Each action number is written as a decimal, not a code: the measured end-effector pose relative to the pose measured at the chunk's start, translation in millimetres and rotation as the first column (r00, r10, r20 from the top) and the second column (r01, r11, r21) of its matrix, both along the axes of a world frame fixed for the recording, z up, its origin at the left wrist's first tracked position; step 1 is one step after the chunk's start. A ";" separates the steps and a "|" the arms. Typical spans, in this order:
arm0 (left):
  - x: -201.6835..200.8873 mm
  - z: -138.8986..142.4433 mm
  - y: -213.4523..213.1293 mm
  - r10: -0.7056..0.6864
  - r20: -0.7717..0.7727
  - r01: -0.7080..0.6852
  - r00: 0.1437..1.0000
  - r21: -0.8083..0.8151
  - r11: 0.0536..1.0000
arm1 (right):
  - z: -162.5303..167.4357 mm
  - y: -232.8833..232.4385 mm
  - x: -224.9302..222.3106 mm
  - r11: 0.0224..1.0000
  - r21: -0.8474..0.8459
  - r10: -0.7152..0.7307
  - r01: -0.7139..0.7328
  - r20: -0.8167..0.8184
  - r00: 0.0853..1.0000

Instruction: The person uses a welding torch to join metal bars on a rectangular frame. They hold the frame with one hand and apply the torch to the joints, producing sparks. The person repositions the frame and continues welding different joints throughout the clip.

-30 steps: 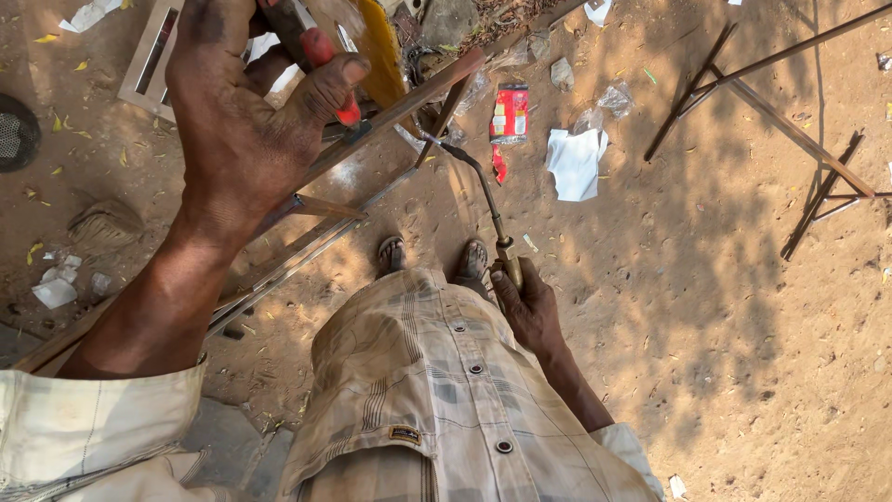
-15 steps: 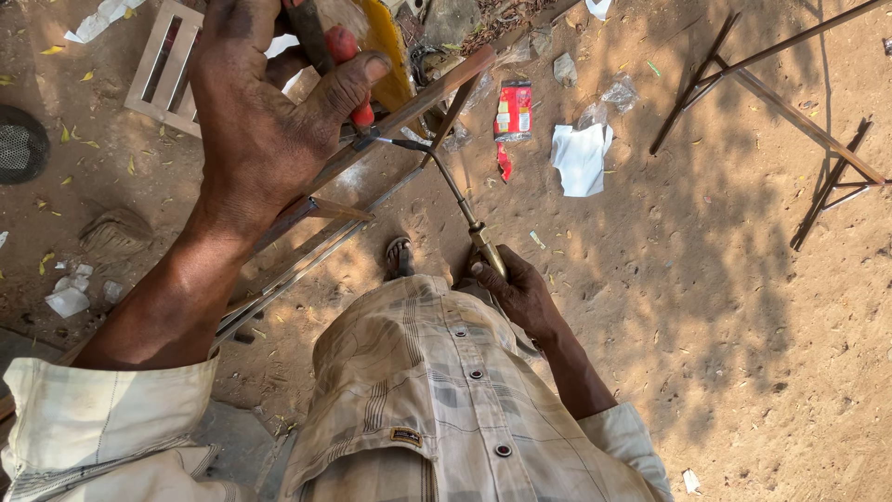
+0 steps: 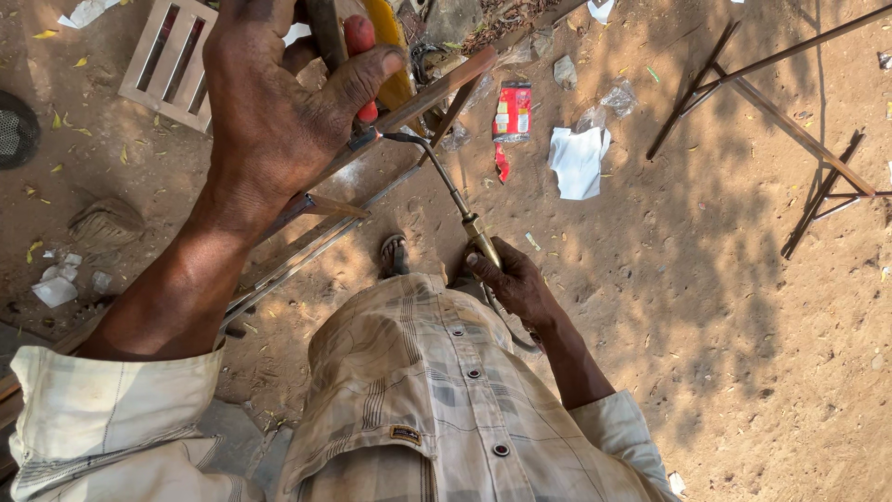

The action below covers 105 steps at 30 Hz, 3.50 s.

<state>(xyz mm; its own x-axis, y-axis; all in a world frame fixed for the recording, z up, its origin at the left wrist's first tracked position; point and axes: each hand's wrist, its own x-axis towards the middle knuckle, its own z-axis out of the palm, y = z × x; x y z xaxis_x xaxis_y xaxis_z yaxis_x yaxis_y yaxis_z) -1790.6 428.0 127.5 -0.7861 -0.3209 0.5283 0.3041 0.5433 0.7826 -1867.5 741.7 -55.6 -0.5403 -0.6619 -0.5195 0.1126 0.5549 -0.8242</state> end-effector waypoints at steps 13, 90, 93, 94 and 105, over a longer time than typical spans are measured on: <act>1.8 -11.7 -12.7 0.021 -0.079 -0.025 0.997 -0.056 0.998 | 3.6 -4.1 -8.3 0.996 0.025 0.085 -0.085 0.016 0.996; 14.3 -9.6 -17.6 0.023 -0.132 -0.032 0.991 -0.070 0.997 | -0.8 -14.4 -11.9 1.000 0.005 -0.026 0.025 0.177 0.984; 15.5 -6.7 -17.7 0.002 -0.135 -0.012 0.991 -0.069 0.998 | -3.9 -11.2 -13.2 0.999 -0.031 -0.001 0.007 0.177 0.984; 15.6 -6.4 -17.2 0.007 -0.128 -0.015 0.992 -0.067 0.998 | -4.8 -10.2 -13.3 0.999 -0.052 0.010 0.000 0.179 0.984; 11.5 -9.8 -15.4 0.015 -0.137 -0.027 0.991 -0.086 0.996 | -5.0 -8.8 -12.9 0.999 -0.043 -0.014 0.022 0.195 0.981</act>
<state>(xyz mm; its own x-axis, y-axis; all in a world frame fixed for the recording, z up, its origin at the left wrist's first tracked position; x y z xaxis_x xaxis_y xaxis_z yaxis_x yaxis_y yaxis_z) -1779.2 412.5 117.6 -0.6989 -0.2844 0.6563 0.3921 0.6151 0.6841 -1880.4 732.8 -60.6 -0.4437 -0.6779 -0.5862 0.2830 0.5147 -0.8093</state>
